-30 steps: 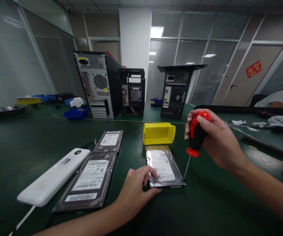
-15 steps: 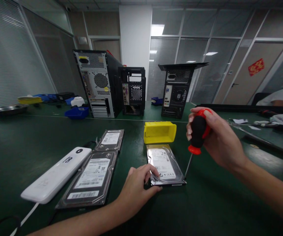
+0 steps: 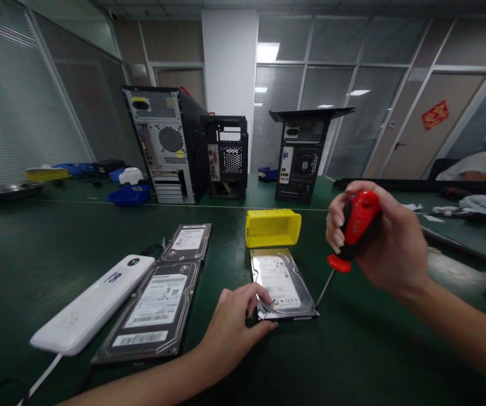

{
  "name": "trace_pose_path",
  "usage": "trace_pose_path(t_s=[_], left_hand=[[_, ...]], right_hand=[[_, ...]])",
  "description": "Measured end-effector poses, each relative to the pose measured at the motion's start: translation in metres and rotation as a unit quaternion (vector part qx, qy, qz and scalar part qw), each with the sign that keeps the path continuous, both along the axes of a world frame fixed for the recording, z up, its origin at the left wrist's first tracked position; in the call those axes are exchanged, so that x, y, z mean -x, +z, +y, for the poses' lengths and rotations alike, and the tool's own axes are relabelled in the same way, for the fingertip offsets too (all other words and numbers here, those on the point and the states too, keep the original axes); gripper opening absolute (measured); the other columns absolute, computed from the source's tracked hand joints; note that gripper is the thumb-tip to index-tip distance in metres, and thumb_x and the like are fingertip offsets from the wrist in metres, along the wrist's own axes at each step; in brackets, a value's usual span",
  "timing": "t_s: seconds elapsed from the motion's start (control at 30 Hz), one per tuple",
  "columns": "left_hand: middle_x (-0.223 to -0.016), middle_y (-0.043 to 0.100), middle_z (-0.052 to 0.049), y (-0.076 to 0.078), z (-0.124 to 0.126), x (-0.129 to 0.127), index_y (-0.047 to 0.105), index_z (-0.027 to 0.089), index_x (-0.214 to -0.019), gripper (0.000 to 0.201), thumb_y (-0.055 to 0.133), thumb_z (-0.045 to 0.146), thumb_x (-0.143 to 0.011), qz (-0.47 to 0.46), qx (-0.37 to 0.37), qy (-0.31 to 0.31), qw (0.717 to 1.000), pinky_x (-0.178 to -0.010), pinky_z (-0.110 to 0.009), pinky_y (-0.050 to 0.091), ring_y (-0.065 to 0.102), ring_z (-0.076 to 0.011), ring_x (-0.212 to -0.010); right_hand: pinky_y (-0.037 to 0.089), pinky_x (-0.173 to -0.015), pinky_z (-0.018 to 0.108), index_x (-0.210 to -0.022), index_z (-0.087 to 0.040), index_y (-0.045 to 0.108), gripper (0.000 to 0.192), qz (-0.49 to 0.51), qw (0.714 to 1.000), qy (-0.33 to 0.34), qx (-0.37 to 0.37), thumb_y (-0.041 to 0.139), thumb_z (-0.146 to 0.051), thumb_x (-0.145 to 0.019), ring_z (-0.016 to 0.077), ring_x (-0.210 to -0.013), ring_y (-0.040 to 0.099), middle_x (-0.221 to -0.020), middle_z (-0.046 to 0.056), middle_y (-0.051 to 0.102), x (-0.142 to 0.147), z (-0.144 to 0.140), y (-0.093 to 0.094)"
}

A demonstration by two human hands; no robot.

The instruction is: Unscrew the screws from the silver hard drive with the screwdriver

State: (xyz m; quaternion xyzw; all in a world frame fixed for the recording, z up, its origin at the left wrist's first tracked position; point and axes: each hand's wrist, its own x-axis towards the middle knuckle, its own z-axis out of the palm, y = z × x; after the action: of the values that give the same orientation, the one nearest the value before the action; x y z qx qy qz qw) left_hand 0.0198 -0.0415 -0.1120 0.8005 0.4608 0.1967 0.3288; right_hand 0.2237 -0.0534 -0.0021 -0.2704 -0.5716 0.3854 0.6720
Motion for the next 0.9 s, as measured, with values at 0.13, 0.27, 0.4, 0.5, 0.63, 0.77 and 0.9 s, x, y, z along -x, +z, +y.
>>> trace_pose_path(t_s=[0.13, 0.27, 0.4, 0.5, 0.63, 0.77, 0.9], left_hand=[[-0.073, 0.051, 0.004, 0.0032, -0.0006, -0.0001, 0.06, 0.024, -0.094, 0.021, 0.067, 0.029, -0.075, -0.004, 0.001, -0.002, 1.0, -0.067, -0.025, 0.028, 0.046, -0.0193, -0.077], [-0.072, 0.051, 0.004, 0.0029, -0.0001, 0.0008, 0.06, 0.024, -0.094, 0.021, 0.068, 0.03, -0.075, -0.01, 0.001, -0.009, 1.0, -0.067, -0.025, 0.028, 0.046, -0.019, -0.077], [-0.073, 0.051, 0.004, 0.0, 0.0006, 0.0019, 0.06, 0.025, -0.094, 0.021, 0.068, 0.029, -0.075, -0.019, -0.002, -0.008, 1.0, -0.066, -0.025, 0.028, 0.046, -0.0194, -0.078], [-0.072, 0.051, 0.004, -0.001, 0.0008, 0.0021, 0.06, 0.025, -0.094, 0.021, 0.068, 0.03, -0.075, -0.018, -0.002, -0.01, 1.0, -0.067, -0.025, 0.028, 0.045, -0.0195, -0.077], [-0.072, 0.051, 0.004, -0.0004, 0.0007, 0.0015, 0.06, 0.024, -0.094, 0.022, 0.068, 0.029, -0.075, -0.016, -0.002, -0.008, 1.0, -0.067, -0.025, 0.028, 0.046, -0.0193, -0.077], [-0.072, 0.051, 0.005, 0.0006, 0.001, 0.0006, 0.06, 0.024, -0.094, 0.022, 0.069, 0.029, -0.074, -0.011, -0.003, -0.007, 1.0, -0.067, -0.025, 0.028, 0.046, -0.0185, -0.076], [-0.072, 0.051, 0.004, 0.0003, 0.0016, 0.0005, 0.06, 0.024, -0.095, 0.022, 0.068, 0.029, -0.075, -0.007, -0.003, -0.007, 1.0, -0.067, -0.025, 0.028, 0.046, -0.019, -0.077]], right_hand=[[0.044, -0.046, 0.024, -0.091, -0.023, 0.057, 0.016, -0.009, 0.999, -0.03, 0.018, 0.045, -0.034, -0.086, 0.011, -0.053, 0.052, -0.072, 0.0, 0.052, 0.0007, 0.0012, -0.001], [0.045, -0.045, 0.022, -0.086, -0.023, 0.057, 0.009, -0.02, 0.996, -0.077, 0.025, 0.055, -0.032, -0.083, 0.0097, -0.053, 0.053, -0.076, -0.001, 0.054, 0.0001, 0.0034, -0.0015], [0.046, -0.047, 0.023, -0.082, -0.023, 0.052, 0.01, -0.027, 0.995, -0.099, 0.009, 0.062, -0.024, -0.08, 0.0095, -0.053, 0.054, -0.073, -0.002, 0.057, -0.001, 0.0023, -0.0002], [0.044, -0.044, 0.022, -0.084, -0.024, 0.049, 0.016, -0.025, 0.997, -0.076, -0.001, 0.064, -0.021, -0.079, 0.0091, -0.048, 0.051, -0.064, -0.005, 0.054, -0.0011, 0.0007, 0.0007], [0.042, -0.039, 0.021, -0.084, -0.024, 0.049, 0.01, -0.005, 0.998, -0.065, 0.001, 0.058, -0.024, -0.082, 0.0096, -0.047, 0.049, -0.062, -0.004, 0.051, -0.0017, 0.0015, 0.0008], [0.043, -0.039, 0.021, -0.085, -0.024, 0.048, 0.01, 0.009, 0.997, -0.074, 0.0, 0.056, -0.026, -0.081, 0.0108, -0.048, 0.05, -0.064, -0.003, 0.054, -0.0021, 0.0049, 0.0002], [0.042, -0.038, 0.02, -0.081, -0.024, 0.044, 0.016, 0.008, 0.997, -0.075, 0.009, 0.06, -0.024, -0.078, 0.0102, -0.047, 0.05, -0.066, -0.004, 0.053, -0.001, 0.0044, 0.0008]])
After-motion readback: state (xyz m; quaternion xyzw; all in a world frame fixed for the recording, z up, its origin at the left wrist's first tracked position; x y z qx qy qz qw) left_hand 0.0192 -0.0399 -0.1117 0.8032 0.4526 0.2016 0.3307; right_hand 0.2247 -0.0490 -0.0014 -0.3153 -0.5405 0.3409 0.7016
